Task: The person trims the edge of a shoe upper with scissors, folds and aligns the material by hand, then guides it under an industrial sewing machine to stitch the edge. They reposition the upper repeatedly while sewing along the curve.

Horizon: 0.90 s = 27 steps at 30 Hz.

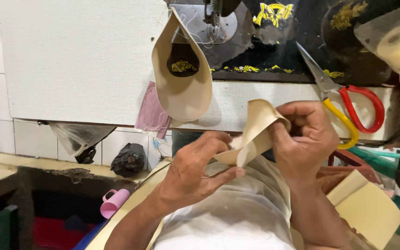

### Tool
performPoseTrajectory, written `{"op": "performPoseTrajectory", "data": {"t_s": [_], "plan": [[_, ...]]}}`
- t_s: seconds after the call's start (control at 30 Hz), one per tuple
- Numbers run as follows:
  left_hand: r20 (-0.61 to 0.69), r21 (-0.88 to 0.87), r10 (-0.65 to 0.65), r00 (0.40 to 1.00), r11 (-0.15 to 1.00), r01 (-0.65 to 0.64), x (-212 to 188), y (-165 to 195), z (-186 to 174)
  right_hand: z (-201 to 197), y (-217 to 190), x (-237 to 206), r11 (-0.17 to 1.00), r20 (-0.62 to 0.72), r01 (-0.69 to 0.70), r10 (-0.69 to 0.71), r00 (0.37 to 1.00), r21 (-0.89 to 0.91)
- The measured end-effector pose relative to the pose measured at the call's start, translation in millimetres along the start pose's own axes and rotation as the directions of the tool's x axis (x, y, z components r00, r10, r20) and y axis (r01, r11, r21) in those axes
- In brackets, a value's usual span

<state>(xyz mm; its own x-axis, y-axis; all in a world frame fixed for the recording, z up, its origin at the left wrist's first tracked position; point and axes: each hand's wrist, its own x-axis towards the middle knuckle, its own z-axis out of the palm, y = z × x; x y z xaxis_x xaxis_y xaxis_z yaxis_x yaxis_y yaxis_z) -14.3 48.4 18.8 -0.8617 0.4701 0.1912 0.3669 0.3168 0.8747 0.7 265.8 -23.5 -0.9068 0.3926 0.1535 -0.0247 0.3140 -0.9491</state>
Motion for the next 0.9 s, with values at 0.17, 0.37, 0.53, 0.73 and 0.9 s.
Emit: {"op": "performPoseTrajectory", "data": {"t_s": [0.17, 0.37, 0.53, 0.73, 0.9], "plan": [[-0.231, 0.188, -0.034, 0.972, 0.979, 0.079, -14, -12, 3, 6, 4, 9, 0.997, -0.039, 0.066, -0.064, 0.997, 0.049], [-0.432, -0.011, -0.052, 0.900, 0.999, 0.053, -15, -12, -10, 18, -10, 7, 0.967, 0.017, 0.227, -0.226, 0.974, -0.118], [-0.354, -0.039, -0.091, 0.931, 0.996, 0.082, 12, -20, -55, 17, -18, 24, 0.985, 0.060, 0.136, -0.143, 0.988, 0.107], [-0.337, 0.561, -0.050, 0.940, 0.791, 0.244, 91, -98, -81, 14, -25, 29, 0.966, 0.130, -0.032, -0.002, 0.991, 0.255], [-0.405, 0.510, -0.051, 0.913, 0.816, 0.272, 119, -108, -85, 12, -24, 25, 0.834, 0.273, -0.262, 0.139, 0.952, 0.486]]}}
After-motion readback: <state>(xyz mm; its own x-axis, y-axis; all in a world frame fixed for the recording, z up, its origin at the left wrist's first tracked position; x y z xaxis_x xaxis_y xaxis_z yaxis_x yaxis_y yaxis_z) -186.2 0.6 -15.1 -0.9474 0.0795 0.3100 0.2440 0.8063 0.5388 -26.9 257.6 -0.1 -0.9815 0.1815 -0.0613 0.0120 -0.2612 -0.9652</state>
